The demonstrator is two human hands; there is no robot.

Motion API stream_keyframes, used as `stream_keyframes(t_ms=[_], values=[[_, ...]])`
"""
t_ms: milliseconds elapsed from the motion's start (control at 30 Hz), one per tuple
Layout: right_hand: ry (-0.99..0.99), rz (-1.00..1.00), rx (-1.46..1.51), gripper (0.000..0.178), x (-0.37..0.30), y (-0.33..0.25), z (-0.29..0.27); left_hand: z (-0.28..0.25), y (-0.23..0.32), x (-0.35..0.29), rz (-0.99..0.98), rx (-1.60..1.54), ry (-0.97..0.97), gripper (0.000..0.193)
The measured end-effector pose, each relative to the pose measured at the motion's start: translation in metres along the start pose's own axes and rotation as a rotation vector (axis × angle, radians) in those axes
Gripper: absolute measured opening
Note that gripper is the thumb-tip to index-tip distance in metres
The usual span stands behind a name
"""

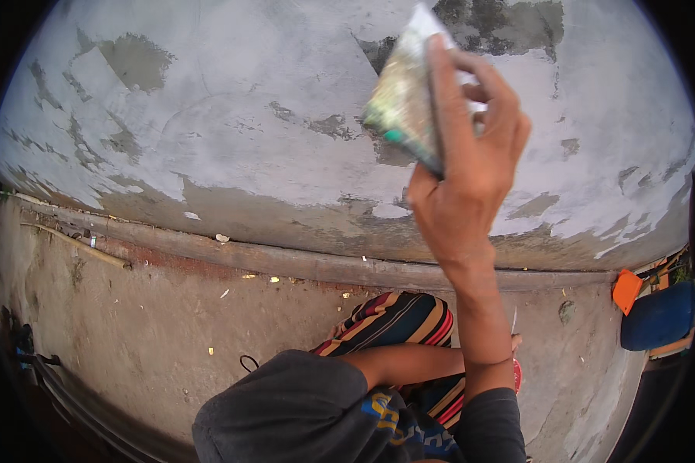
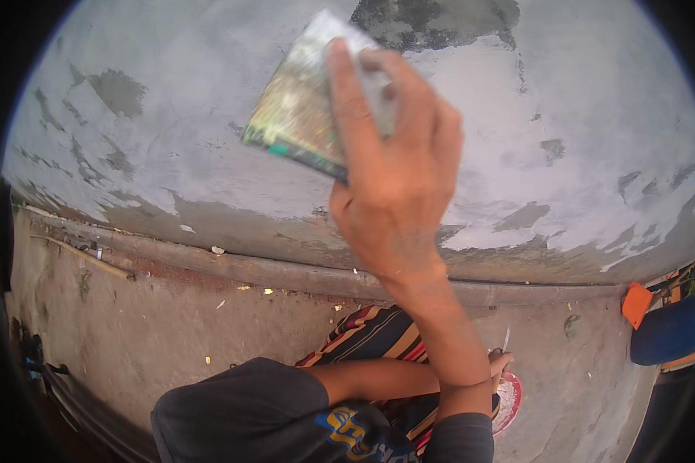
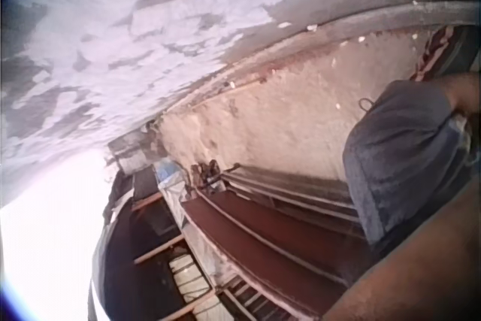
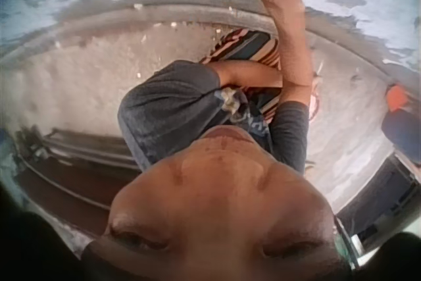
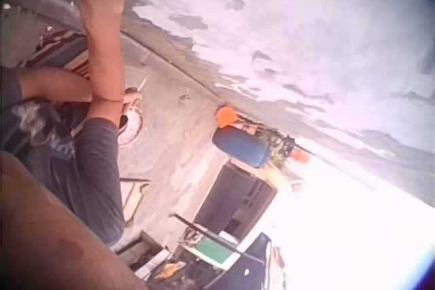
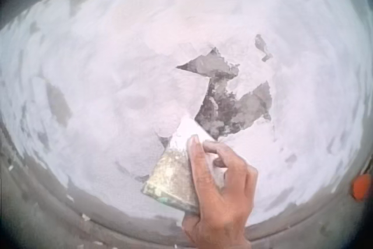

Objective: The person applies white plaster to a concrete wall using a trowel and a smaller putty knife. They repeatedly scoop plaster from a red bucket, spread it onto the wall, and smooth the surface.

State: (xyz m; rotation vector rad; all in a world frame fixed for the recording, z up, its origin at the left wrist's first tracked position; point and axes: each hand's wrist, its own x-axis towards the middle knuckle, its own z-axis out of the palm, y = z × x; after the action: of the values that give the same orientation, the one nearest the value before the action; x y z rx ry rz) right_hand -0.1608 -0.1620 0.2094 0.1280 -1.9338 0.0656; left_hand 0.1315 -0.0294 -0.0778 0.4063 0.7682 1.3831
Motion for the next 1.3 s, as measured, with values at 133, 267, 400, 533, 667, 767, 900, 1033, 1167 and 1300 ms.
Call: stream_keyframes(t_ms=[133, 267, 400, 533, 667, 767, 900, 1033, 1167, 1300], values=[[0.273, -0.102, -0.332, 0.054, 0.048, 0.073, -0.035, 0.008, 0.003, 0.002, 0.012, -0.03, -0.035, 0.043], [0.223, -0.005, -0.164, 0.073, 0.036, 0.014, 0.018, 0.005, 0.003, -0.014, 0.022, -0.026, -0.061, 0.043], [-0.086, -0.087, -0.038, 0.08, -0.051, -0.058, 0.116, -0.012, 0.006, -0.034, 0.034, -0.037, -0.05, 0.043], [-0.517, -0.308, 0.005, 0.066, -0.168, -0.097, 0.167, -0.023, 0.01, -0.054, 0.018, -0.086, -0.05, 0.043], [-1.057, -0.309, 0.112, 0.06, -0.229, -0.098, 0.164, -0.027, 0.005, -0.061, -0.014, -0.093, -0.079, 0.043], [-1.028, -0.11, 0.358, 0.064, -0.149, -0.084, 0.108, -0.033, -0.003, -0.051, -0.055, -0.082, -0.104, 0.043], [-0.314, -0.033, 0.316, 0.072, 0.019, -0.029, -0.024, -0.045, -0.007, 0.0, -0.094, -0.071, -0.091, 0.043], [0.361, 0.156, -0.272, 0.044, 0.079, 0.088, -0.118, -0.023, -0.022, 0.041, -0.178, -0.09, -0.142, 0.043], [0.406, 0.21, -0.567, 0.046, 0.098, 0.138, -0.133, -0.02, -0.042, 0.068, -0.236, -0.114, -0.146, 0.043], [0.351, 0.05, -0.51, 0.06, 0.119, 0.067, -0.061, -0.028, -0.059, 0.082, -0.261, -0.118, -0.143, 0.043]])
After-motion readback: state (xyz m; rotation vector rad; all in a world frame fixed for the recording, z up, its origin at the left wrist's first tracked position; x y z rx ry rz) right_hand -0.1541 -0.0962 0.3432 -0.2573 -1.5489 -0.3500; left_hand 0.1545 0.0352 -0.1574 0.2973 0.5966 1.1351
